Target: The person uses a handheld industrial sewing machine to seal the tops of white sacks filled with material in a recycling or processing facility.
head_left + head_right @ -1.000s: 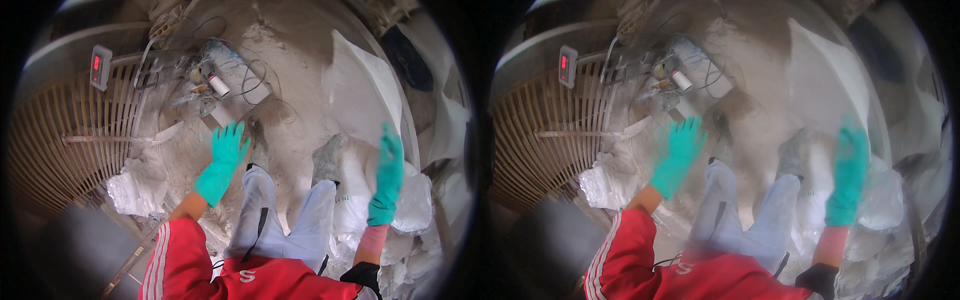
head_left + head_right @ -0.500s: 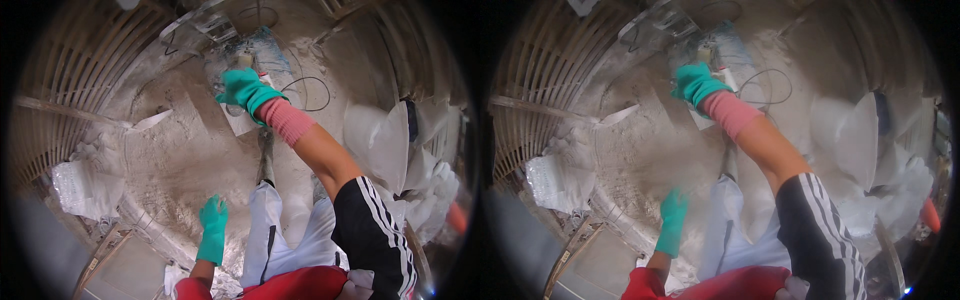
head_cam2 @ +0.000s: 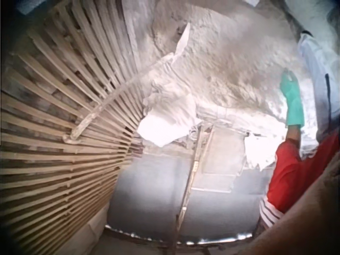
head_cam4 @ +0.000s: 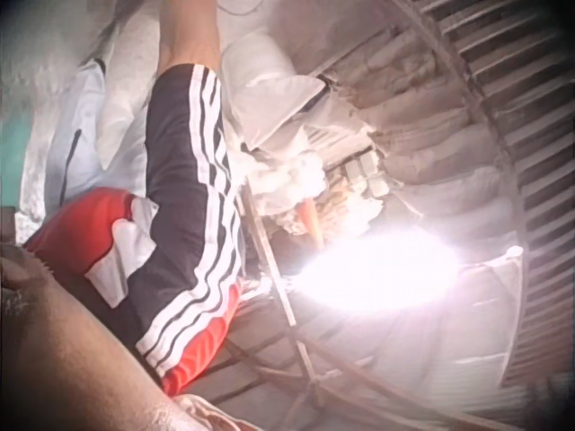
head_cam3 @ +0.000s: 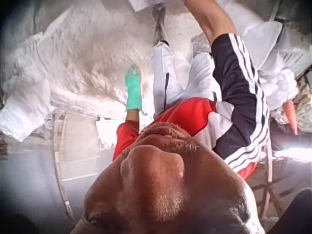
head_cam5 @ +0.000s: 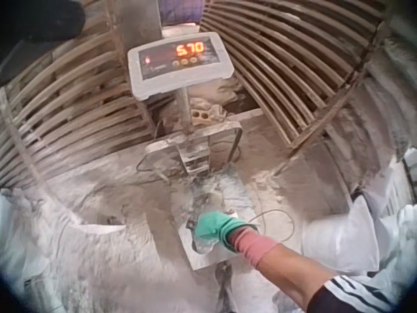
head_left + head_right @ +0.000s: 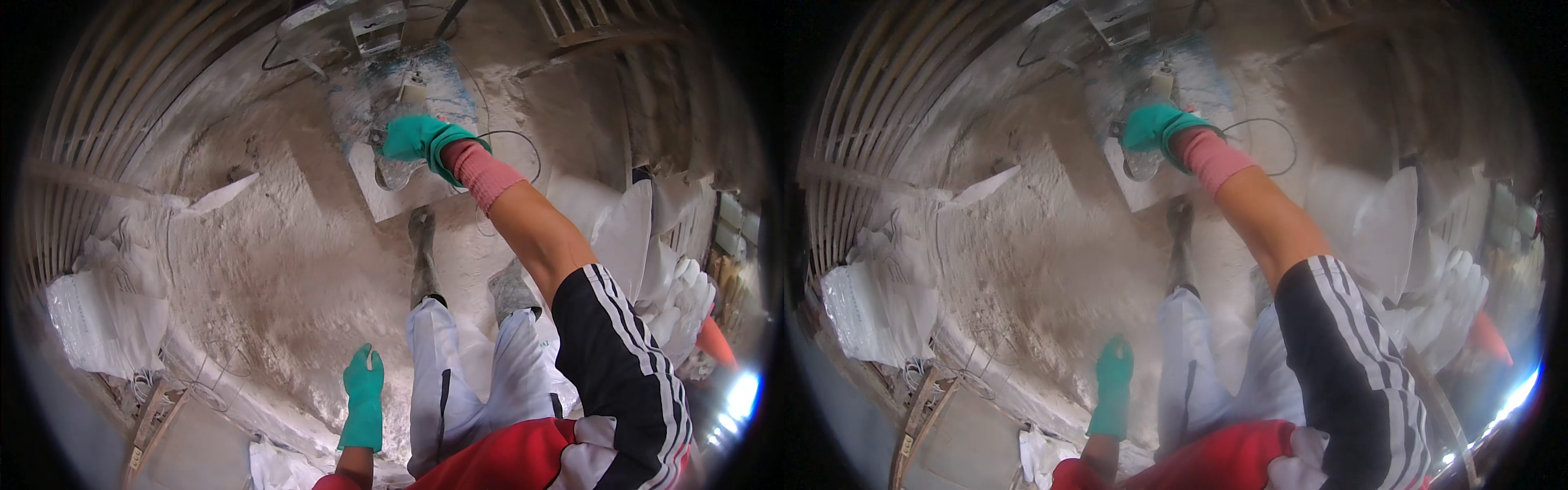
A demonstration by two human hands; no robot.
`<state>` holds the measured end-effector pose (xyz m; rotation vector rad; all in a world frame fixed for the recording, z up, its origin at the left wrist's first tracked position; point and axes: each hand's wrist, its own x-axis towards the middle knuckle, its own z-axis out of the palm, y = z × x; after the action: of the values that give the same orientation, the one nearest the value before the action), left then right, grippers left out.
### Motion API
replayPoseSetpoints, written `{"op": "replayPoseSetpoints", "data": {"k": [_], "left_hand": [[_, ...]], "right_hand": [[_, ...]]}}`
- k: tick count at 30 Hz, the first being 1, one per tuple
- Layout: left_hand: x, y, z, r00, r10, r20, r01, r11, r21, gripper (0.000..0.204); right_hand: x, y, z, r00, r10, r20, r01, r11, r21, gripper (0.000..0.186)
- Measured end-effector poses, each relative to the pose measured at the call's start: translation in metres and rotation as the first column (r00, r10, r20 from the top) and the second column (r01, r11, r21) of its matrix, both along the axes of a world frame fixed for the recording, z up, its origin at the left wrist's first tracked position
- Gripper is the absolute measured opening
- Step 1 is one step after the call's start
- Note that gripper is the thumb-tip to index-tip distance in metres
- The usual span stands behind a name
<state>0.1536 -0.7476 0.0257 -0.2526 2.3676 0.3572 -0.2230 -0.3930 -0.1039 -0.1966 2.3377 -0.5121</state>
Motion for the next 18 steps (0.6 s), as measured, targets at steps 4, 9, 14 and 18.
{"op": "replayPoseSetpoints", "data": {"k": [4,9,14,18], "left_hand": [[-0.027,0.017,0.008,0.997,0.016,0.079,-0.022,0.996,0.083,0.032],[-0.04,-0.001,0.013,0.985,-0.019,0.172,-0.015,0.98,0.197,0.036],[-0.06,-0.031,0.022,0.939,-0.165,0.301,0.148,0.986,0.076,0.04],[-0.097,-0.039,0.007,0.899,-0.412,0.149,0.396,0.91,0.125,0.043]], "right_hand": [[0.002,0.017,0.004,0.973,0.208,0.098,-0.203,0.977,-0.065,0.029],[0.09,0.022,0.013,0.996,-0.055,0.067,0.059,0.996,-0.06,0.038],[0.217,0.034,0.071,0.935,-0.343,0.087,0.353,0.923,-0.155,0.046],[0.315,0.068,0.151,0.839,-0.485,0.247,0.539,0.801,-0.259,0.05]]}}
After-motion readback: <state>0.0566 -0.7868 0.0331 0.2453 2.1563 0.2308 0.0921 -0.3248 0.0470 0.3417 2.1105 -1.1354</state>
